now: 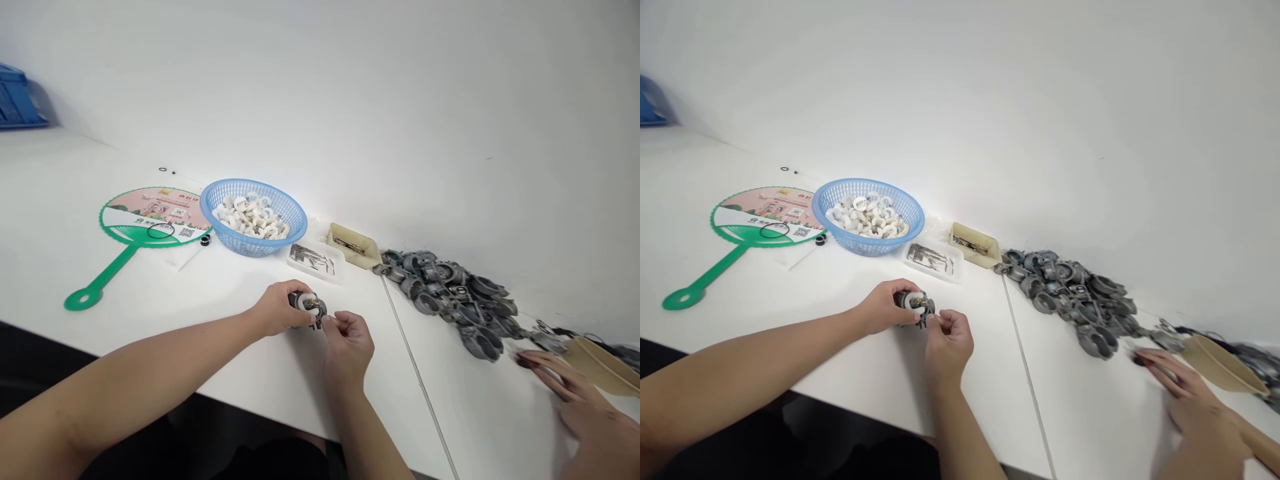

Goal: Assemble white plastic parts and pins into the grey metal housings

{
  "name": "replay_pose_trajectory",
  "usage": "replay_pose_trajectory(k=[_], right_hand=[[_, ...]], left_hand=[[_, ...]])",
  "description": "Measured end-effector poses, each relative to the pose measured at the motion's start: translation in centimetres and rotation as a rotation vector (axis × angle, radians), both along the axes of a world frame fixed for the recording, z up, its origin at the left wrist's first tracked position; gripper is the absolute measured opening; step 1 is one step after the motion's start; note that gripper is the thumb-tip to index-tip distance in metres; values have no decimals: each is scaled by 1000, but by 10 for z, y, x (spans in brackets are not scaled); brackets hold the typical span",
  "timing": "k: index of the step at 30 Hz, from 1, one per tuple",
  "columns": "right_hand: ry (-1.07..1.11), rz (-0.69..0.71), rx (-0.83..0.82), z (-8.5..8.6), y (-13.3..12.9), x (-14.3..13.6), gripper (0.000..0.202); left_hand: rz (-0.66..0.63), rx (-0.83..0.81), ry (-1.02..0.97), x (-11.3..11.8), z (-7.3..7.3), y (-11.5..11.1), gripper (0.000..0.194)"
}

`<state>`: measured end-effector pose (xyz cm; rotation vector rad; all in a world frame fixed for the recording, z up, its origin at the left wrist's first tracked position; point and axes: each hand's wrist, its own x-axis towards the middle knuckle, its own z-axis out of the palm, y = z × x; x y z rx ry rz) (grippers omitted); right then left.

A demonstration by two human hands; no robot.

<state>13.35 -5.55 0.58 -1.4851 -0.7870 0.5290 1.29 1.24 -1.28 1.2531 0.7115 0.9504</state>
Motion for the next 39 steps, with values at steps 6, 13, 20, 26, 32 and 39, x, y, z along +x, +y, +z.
replay_pose_trajectory(k=[6, 13, 20, 26, 32, 39], right_hand=[[-13, 8, 32, 1, -3, -3, 25], [-63, 14, -43, 3, -4, -2, 21], [-51, -8, -37, 3, -3, -2, 19], [-83, 24, -38, 1, -4, 0, 19], [-119, 8, -67, -1, -4, 1, 18], [-140, -4, -71, 1, -3, -1, 17]], left_hand=[[9, -12, 24, 1, -1, -1, 41], [19, -44, 25, 2, 4, -4, 41], [12, -110, -21, 3, 6, -8, 44], [10, -105, -27, 4, 7, -9, 44], [20, -107, -7, 4, 8, -10, 45], [29, -98, -9, 5, 4, -10, 46]])
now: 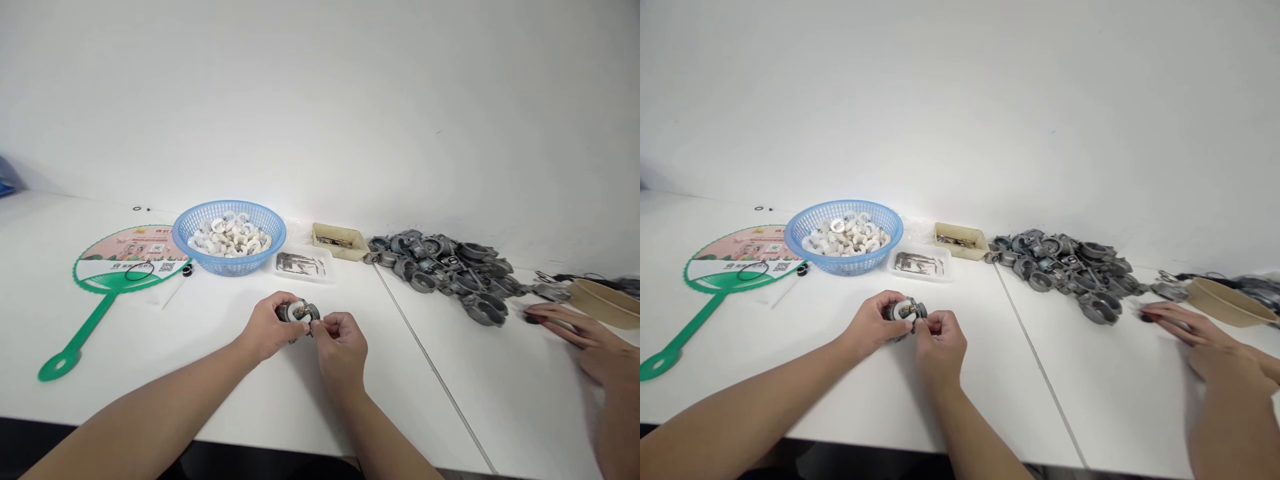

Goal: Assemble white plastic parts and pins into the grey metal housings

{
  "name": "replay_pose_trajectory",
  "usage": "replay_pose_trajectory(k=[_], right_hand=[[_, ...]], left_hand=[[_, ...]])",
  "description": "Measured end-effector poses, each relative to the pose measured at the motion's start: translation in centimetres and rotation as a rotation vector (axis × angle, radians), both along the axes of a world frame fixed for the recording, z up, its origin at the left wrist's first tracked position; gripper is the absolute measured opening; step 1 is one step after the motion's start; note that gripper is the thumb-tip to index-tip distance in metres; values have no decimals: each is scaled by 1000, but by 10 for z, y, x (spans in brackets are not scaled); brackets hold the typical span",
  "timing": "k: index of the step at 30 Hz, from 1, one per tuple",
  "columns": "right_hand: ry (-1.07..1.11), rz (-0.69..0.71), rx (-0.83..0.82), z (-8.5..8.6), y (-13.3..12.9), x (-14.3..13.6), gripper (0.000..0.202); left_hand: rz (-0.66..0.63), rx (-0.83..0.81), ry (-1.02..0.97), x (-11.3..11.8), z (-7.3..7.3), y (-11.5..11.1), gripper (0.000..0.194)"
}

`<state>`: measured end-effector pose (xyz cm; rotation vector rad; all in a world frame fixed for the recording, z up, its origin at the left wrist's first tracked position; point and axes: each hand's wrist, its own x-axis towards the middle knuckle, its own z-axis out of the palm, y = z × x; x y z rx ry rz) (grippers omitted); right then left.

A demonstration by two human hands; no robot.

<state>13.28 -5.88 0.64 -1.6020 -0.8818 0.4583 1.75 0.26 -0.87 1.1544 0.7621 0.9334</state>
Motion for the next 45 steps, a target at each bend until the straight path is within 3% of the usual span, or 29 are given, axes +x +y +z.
replay_pose_trajectory(k=[9, 15, 20, 25, 33, 37, 45], right_hand=[[-1, -44, 42, 1, 3, -3, 16], [-19, -8, 38, 3, 3, -2, 12], [-51, 10, 88, 2, 3, -2, 9], [-35, 39, 104, 1, 3, -1, 8], [-27, 80, 62, 2, 2, -2, 8], [-52, 92, 53, 2, 2, -2, 8], [-28, 108, 40, 1, 2, -2, 7]], left_hand=[[8, 69, 129, 0, 7, -2, 39], [121, 374, 427, 0, 18, -7, 27], [170, 560, 622, -1, 24, -9, 28], [269, 596, 735, 0, 24, -11, 31], [305, 740, 897, -1, 28, -15, 33], [267, 771, 972, -1, 31, -16, 39], [190, 779, 1143, 0, 43, -18, 23]])
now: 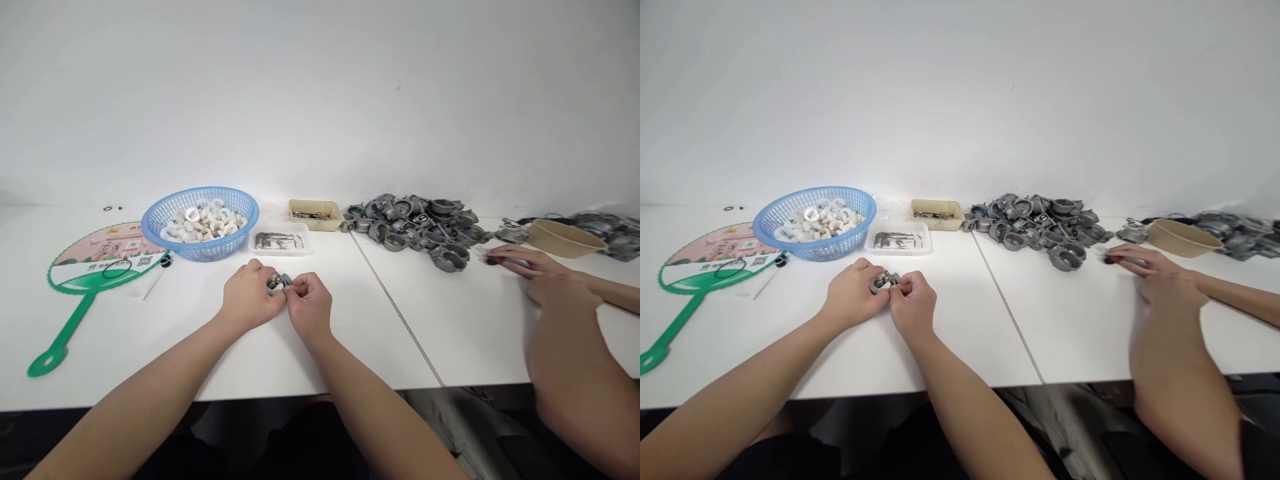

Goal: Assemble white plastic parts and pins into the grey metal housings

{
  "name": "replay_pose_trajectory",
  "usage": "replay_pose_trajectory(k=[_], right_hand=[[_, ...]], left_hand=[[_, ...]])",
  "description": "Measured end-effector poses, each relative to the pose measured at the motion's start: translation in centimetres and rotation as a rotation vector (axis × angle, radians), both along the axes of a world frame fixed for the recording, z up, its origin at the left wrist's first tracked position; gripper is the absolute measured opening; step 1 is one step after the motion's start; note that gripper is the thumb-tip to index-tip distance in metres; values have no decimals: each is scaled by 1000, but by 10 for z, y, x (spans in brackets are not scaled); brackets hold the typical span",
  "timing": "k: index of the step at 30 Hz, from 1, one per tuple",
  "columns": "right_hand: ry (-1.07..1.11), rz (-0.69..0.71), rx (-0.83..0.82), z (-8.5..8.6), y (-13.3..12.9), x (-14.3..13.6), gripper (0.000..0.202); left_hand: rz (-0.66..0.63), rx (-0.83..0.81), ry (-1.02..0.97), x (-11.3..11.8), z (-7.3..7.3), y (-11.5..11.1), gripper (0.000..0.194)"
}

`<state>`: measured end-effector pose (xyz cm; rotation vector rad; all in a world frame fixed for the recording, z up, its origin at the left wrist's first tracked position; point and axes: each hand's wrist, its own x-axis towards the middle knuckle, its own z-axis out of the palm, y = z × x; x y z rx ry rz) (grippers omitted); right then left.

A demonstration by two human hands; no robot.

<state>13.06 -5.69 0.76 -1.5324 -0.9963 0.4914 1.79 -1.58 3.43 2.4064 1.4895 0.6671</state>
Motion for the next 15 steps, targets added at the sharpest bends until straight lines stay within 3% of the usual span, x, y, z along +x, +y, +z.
replay_pose_trajectory(k=[15], right_hand=[[19, 15, -10, -3, -1, 3, 8]], left_hand=[[-79, 3, -144, -6, -7, 3, 26]])
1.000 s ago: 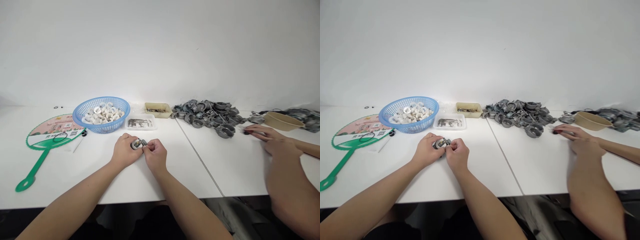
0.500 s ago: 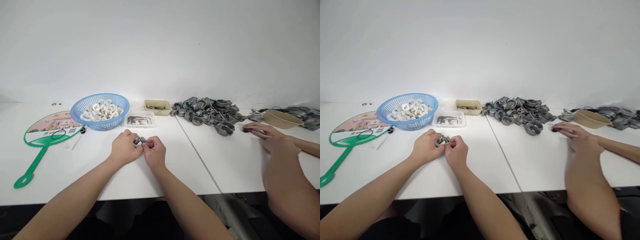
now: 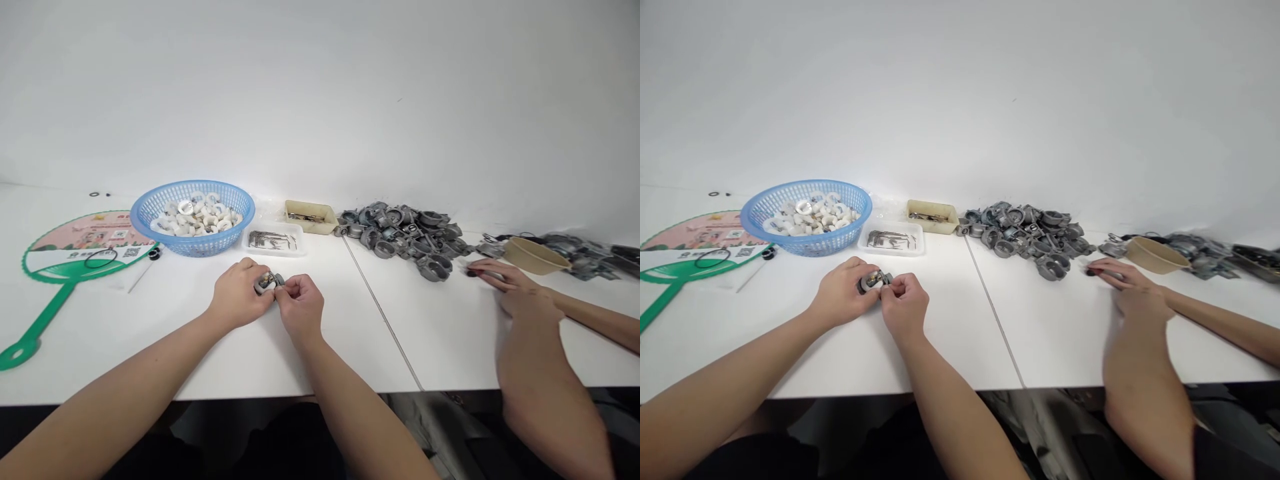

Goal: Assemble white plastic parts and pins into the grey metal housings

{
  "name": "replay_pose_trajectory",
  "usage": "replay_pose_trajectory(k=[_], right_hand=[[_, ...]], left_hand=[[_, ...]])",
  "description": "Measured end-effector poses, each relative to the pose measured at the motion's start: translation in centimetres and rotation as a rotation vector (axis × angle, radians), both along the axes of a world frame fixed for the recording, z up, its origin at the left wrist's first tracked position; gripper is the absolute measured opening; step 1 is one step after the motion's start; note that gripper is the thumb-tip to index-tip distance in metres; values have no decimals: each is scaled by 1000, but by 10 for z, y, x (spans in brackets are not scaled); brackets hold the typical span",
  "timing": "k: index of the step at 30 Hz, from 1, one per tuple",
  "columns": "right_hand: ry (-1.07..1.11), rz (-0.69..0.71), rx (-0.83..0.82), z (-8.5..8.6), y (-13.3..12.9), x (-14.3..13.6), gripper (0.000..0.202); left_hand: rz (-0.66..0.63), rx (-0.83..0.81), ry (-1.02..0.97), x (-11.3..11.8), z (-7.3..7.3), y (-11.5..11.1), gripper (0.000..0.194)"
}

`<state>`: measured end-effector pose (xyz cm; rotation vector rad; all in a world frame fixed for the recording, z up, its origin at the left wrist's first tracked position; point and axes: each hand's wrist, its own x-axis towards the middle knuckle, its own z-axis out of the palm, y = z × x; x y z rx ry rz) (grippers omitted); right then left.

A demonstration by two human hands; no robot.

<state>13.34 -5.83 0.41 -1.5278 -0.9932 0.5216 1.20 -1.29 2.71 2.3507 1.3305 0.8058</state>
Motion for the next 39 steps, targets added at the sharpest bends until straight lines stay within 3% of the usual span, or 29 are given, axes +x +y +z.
replay_pose_trajectory(k=[11, 19, 39], right_hand=[[17, 27, 2, 2, 0, 0, 9], [-51, 38, 38, -9, 3, 7, 13], [-80, 197, 305, -29, 7, 23, 5]], left_hand=[[-60, 24, -24, -4, -5, 6, 25], [-124, -8, -73, -3, -5, 11, 22], [-172, -56, -174, -2, -3, 12, 19]])
